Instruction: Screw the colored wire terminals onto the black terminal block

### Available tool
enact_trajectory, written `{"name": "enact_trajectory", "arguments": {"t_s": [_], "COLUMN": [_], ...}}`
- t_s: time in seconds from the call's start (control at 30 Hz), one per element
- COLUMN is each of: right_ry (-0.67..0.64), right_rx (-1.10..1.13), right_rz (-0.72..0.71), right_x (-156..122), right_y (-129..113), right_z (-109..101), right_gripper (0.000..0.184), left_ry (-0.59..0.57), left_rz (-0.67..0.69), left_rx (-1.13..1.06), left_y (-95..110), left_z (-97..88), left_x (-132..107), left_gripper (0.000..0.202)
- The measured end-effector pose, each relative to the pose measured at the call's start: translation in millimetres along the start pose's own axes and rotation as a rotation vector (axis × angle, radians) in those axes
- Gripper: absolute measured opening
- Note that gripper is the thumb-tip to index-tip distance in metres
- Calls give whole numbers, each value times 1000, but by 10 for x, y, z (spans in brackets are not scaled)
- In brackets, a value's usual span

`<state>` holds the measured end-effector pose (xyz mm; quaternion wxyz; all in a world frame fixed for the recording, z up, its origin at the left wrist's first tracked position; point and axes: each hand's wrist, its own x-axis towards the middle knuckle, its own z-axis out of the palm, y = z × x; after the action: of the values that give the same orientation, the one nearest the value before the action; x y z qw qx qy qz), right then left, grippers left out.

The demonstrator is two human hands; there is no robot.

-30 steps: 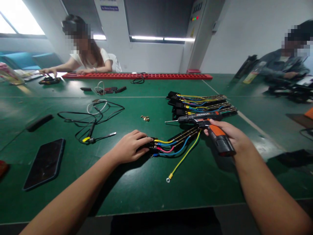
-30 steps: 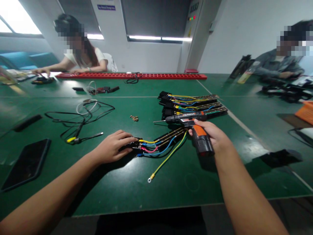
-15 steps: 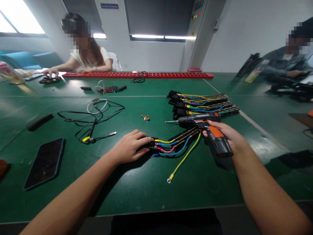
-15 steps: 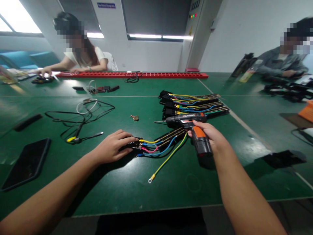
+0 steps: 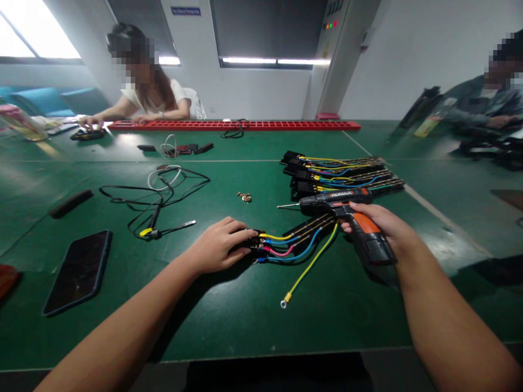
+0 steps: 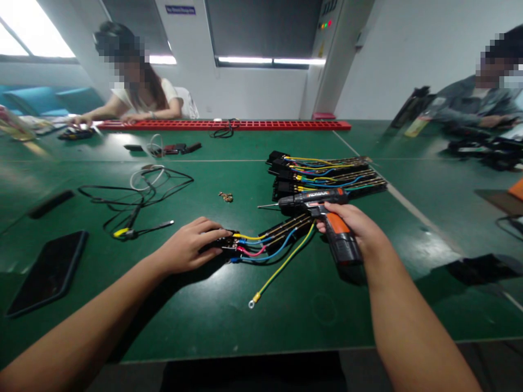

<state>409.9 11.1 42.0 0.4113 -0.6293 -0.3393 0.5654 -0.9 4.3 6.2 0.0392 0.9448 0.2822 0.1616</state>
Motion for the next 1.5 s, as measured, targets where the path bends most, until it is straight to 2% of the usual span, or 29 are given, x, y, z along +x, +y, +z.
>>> {"name": "enact_trajectory", "arguments": {"t_s": [0.1, 0.23, 0.63, 0.87, 1.03, 1.17, 1.33, 1.5], "right_ry": [53, 124, 140, 323, 457, 499, 499, 531], "right_rx": [-26, -110, -176, -582, -886, -892, -861, -886], "right_rz": [45, 26, 6, -135, -222, -232, -331, -309], "right_x": [41, 76, 124, 97, -7, -38, -25, -42], "right_y": [28, 63, 194, 251, 184, 168, 202, 194], "right_z": [-33, -82, -158, -239, -199, -178, -182, -164], "right_gripper": [19, 24, 34, 49, 49, 44, 41, 37], "left_ry": [3, 1, 16, 13, 11, 18, 28, 29], "left_rz": [6, 1, -5, -11, -8, -2, 2, -7], "left_rx": [-4, -1, -16, -32, -37, -44, -66, -89], "left_y": [-4, -2, -1, -1, 5, 11, 5, 4], "left_z": [4, 5, 12, 24, 24, 20, 34, 45], "left_x": [8, 10, 4, 2, 3, 7, 8, 0], "left_gripper": [40, 40, 41, 41, 41, 40, 40, 42]}}
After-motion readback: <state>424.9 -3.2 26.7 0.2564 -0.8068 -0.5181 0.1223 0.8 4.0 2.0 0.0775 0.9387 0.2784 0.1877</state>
